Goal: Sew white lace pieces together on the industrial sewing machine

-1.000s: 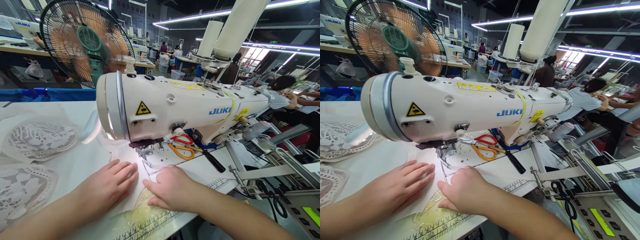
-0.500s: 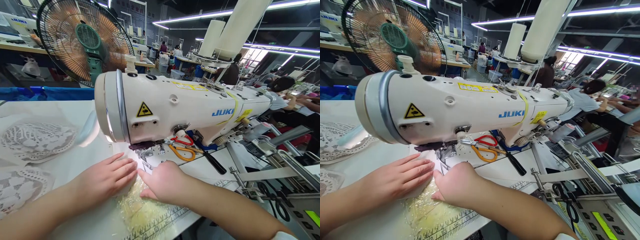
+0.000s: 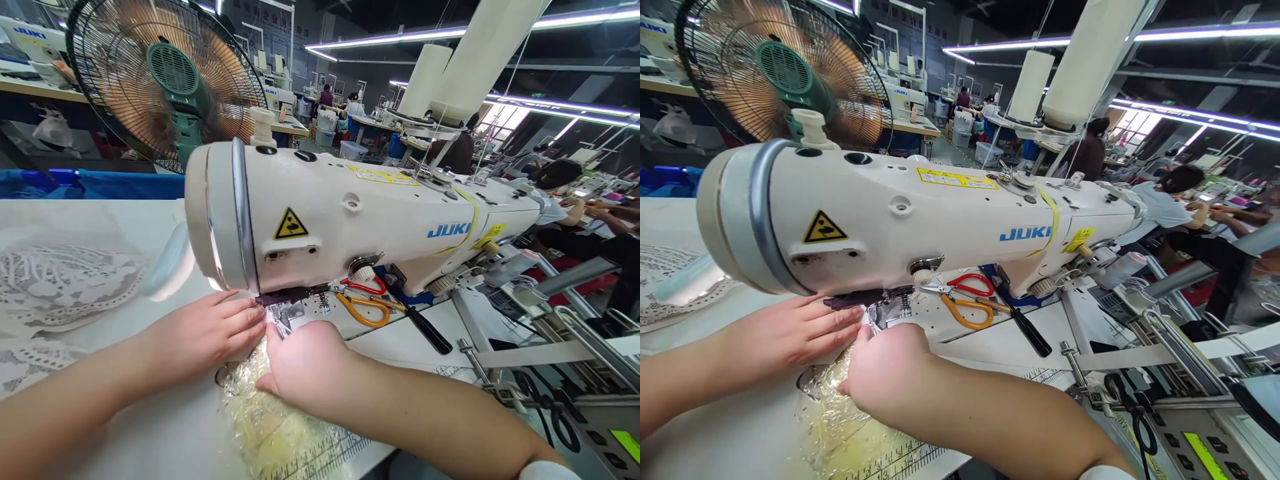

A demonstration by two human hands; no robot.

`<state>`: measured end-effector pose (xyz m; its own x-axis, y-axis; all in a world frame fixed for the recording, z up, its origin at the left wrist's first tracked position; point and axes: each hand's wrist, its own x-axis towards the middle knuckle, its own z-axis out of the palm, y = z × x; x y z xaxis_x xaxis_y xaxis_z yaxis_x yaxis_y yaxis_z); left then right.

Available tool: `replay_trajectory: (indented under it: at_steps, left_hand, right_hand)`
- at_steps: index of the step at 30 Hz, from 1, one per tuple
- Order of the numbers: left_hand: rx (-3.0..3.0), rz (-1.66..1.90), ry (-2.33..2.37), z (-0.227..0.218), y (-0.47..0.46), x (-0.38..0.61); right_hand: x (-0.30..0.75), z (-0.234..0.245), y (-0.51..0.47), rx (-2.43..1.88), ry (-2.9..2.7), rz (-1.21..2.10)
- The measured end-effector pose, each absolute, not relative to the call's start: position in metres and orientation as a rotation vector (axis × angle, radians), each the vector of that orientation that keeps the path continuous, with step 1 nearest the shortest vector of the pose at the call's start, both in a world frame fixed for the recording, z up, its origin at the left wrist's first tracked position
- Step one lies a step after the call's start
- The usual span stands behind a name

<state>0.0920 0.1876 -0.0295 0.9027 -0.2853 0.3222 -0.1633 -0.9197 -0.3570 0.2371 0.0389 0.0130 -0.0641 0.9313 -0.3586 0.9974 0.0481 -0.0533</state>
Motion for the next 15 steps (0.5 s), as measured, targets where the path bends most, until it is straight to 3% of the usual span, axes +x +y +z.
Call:
replay_trajectory:
  at_steps: [7,11,15]
  left_hand:
    - [-2.756,-0.489,0.254,-0.024,0.199,0.093]
    - [-2.842,-0.397,-0.043,-0.023,0.197,0.09]
    - [-2.995,-0.621,-0.504,-0.028,0.211,0.094]
  right_hand:
    - [0.235,0.002,0.028,2.023,2.11,-0.409]
    - [0.234,0.01,0.015,1.942,2.019,-0.406]
    - [0.234,0.013,0.009,1.879,2.015,-0.426]
